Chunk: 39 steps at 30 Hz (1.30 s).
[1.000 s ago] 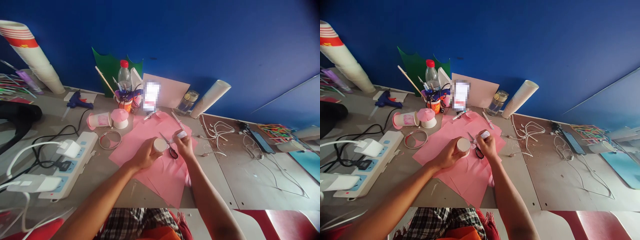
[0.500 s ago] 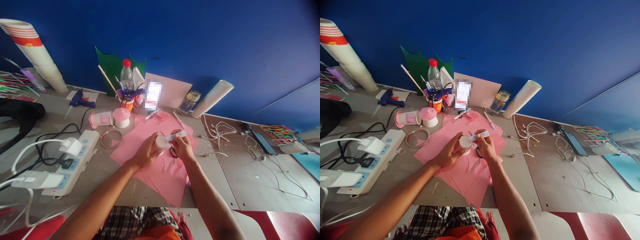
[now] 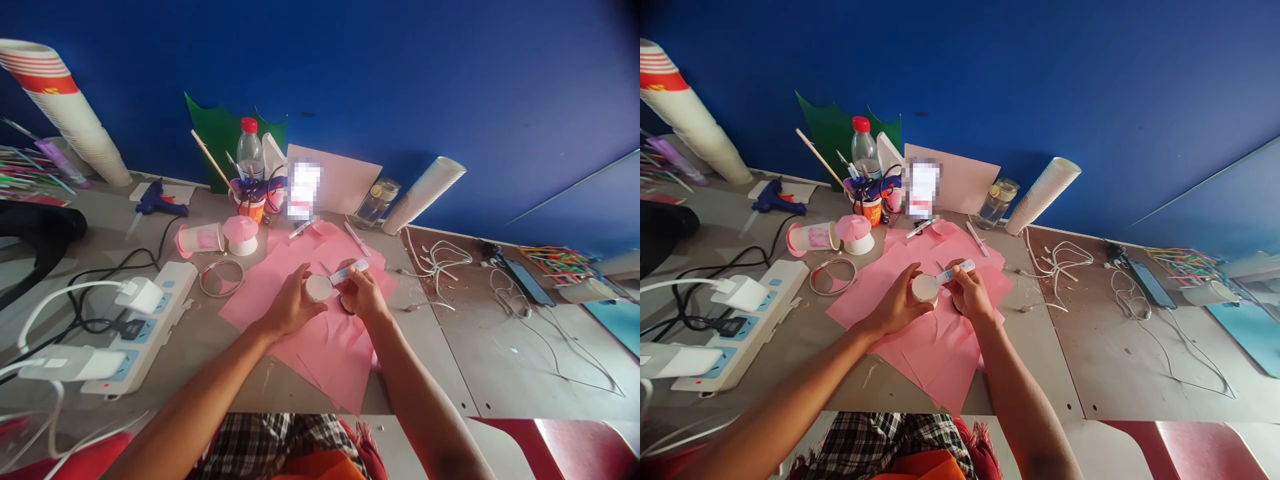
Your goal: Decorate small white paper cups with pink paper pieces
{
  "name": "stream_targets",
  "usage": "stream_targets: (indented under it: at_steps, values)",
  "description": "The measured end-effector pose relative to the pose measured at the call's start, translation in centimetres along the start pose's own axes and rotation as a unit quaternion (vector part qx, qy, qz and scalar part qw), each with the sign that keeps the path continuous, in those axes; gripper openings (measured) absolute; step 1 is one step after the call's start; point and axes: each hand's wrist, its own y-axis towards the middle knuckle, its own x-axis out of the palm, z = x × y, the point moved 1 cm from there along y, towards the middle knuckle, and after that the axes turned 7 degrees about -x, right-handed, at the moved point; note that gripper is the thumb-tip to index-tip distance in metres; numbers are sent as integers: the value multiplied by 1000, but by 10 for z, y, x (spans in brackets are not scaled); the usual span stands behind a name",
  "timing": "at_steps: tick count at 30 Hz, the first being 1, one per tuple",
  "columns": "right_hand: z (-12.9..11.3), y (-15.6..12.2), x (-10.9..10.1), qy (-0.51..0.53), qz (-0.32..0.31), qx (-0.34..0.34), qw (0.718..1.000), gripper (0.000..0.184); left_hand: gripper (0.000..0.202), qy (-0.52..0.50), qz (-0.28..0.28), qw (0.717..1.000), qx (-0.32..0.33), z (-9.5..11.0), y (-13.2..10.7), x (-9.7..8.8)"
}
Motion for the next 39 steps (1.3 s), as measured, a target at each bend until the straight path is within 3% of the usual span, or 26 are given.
stream_targets:
  at_steps: [8, 14, 24, 28, 34, 39]
  values:
    - [1, 0, -2, -28, 14, -1, 1000, 21, 50, -12, -33, 999, 27, 3, 0, -1]
    - [1, 0, 0, -24, 9, 6, 1000, 23, 75, 34, -21, 999, 4, -5, 2, 3]
    - [-1, -1, 0, -90, 27, -14, 996, 25, 41, 23, 7, 999, 43, 8, 0, -1]
    - [-1, -3, -3, -163, 52, -32, 985, 23, 39, 22, 2, 999, 30, 10, 0, -2]
    - [-13, -9, 3, -298, 21, -86, 951, 18, 40, 37, -1, 999, -8, 10, 0, -2]
    - [-17, -13, 11, -336, 17, -90, 937, 18, 41, 36, -6, 999, -10, 12, 0, -3]
